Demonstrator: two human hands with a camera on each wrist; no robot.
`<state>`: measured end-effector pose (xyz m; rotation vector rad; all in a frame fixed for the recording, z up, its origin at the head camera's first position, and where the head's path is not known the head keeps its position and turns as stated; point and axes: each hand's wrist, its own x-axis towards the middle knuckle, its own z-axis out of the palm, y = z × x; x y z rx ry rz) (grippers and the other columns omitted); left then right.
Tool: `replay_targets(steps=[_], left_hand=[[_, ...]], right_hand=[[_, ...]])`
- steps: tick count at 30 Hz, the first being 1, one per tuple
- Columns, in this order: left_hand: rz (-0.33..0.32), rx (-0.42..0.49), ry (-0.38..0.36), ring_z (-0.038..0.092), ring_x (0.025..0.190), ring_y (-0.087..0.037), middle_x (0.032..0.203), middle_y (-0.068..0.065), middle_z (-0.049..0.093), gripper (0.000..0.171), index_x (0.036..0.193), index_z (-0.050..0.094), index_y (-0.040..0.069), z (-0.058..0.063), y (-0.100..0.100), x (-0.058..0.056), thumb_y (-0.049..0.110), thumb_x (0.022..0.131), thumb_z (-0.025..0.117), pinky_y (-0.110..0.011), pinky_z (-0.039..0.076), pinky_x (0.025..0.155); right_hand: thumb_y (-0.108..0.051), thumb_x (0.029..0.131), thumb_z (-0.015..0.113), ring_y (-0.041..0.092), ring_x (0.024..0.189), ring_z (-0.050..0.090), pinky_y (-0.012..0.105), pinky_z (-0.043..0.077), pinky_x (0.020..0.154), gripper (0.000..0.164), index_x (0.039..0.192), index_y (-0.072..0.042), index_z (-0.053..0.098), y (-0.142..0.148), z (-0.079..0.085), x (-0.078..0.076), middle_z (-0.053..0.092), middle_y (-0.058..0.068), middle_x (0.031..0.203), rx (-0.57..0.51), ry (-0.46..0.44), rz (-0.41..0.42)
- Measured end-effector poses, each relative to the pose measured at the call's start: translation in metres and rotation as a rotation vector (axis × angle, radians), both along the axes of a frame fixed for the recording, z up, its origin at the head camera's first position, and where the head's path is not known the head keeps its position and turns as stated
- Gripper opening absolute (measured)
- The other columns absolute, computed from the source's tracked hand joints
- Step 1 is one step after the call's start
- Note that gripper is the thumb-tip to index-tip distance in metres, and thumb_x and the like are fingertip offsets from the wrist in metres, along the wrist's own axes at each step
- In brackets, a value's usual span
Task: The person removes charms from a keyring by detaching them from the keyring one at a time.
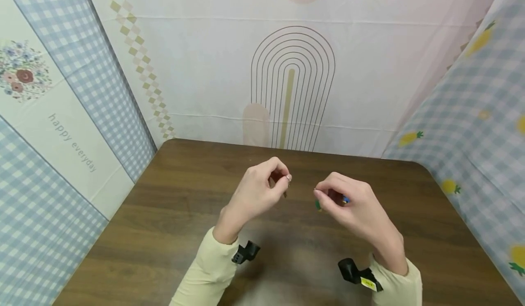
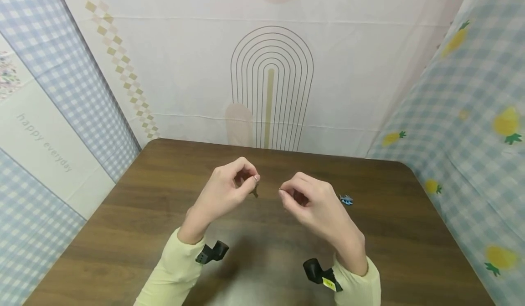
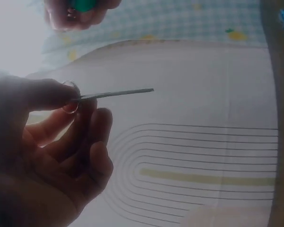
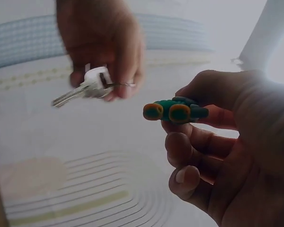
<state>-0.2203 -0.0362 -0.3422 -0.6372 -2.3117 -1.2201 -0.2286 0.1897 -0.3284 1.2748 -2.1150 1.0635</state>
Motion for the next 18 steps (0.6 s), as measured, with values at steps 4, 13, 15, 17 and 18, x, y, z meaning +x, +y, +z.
replay_targets(steps=[4, 13, 15, 17, 18], left_hand=[[-0.04, -0.025, -0.033, 0.058, 0.067, -0.004, 0.077, 0.007, 0.066, 0.005, 0.089, 0.061, 0.012, -0.005, -0.004, -0.006, 0.008, 0.091, 0.061, -0.019, 0.046, 0.056], [-0.066, -0.041, -0.173, 0.057, 0.07, -0.005, 0.082, 0.006, 0.066, 0.004, 0.092, 0.062, 0.015, -0.029, -0.014, -0.017, 0.015, 0.094, 0.058, -0.021, 0.048, 0.062], [-0.064, -0.044, -0.213, 0.057, 0.071, -0.006, 0.082, 0.005, 0.066, 0.004, 0.092, 0.062, 0.016, -0.035, -0.017, -0.02, 0.016, 0.094, 0.059, -0.021, 0.047, 0.063], [-0.066, -0.035, -0.251, 0.057, 0.072, -0.008, 0.083, 0.004, 0.066, 0.004, 0.092, 0.062, 0.016, -0.042, -0.021, -0.022, 0.016, 0.094, 0.06, -0.022, 0.047, 0.064], [-0.066, -0.031, -0.267, 0.056, 0.072, -0.009, 0.083, 0.004, 0.065, 0.004, 0.092, 0.062, 0.015, -0.046, -0.023, -0.024, 0.017, 0.094, 0.06, -0.022, 0.047, 0.064]], right_hand=[[0.003, 0.084, 0.07, -0.002, 0.06, 0.047, 0.011, 0.039, 0.054, 0.028, 0.085, -0.024, 0.065, 0.003, -0.012, -0.014, 0.055, -0.016, 0.074, 0.075, -0.053, -0.023], [-0.002, 0.087, 0.07, -0.004, 0.063, 0.05, 0.016, 0.045, 0.056, 0.019, 0.088, -0.02, 0.066, 0.005, -0.043, -0.042, 0.06, -0.014, 0.077, 0.193, -0.119, -0.085], [-0.003, 0.088, 0.069, -0.004, 0.063, 0.051, 0.018, 0.047, 0.056, 0.017, 0.088, -0.02, 0.066, 0.006, -0.05, -0.047, 0.061, -0.013, 0.077, 0.226, -0.153, -0.103], [-0.005, 0.089, 0.069, -0.003, 0.064, 0.051, 0.019, 0.047, 0.057, 0.015, 0.089, -0.019, 0.067, 0.008, -0.055, -0.05, 0.061, -0.012, 0.077, 0.257, -0.193, -0.119], [-0.006, 0.089, 0.068, -0.003, 0.064, 0.052, 0.02, 0.048, 0.057, 0.013, 0.089, -0.019, 0.067, 0.009, -0.058, -0.052, 0.061, -0.012, 0.078, 0.272, -0.212, -0.124]])
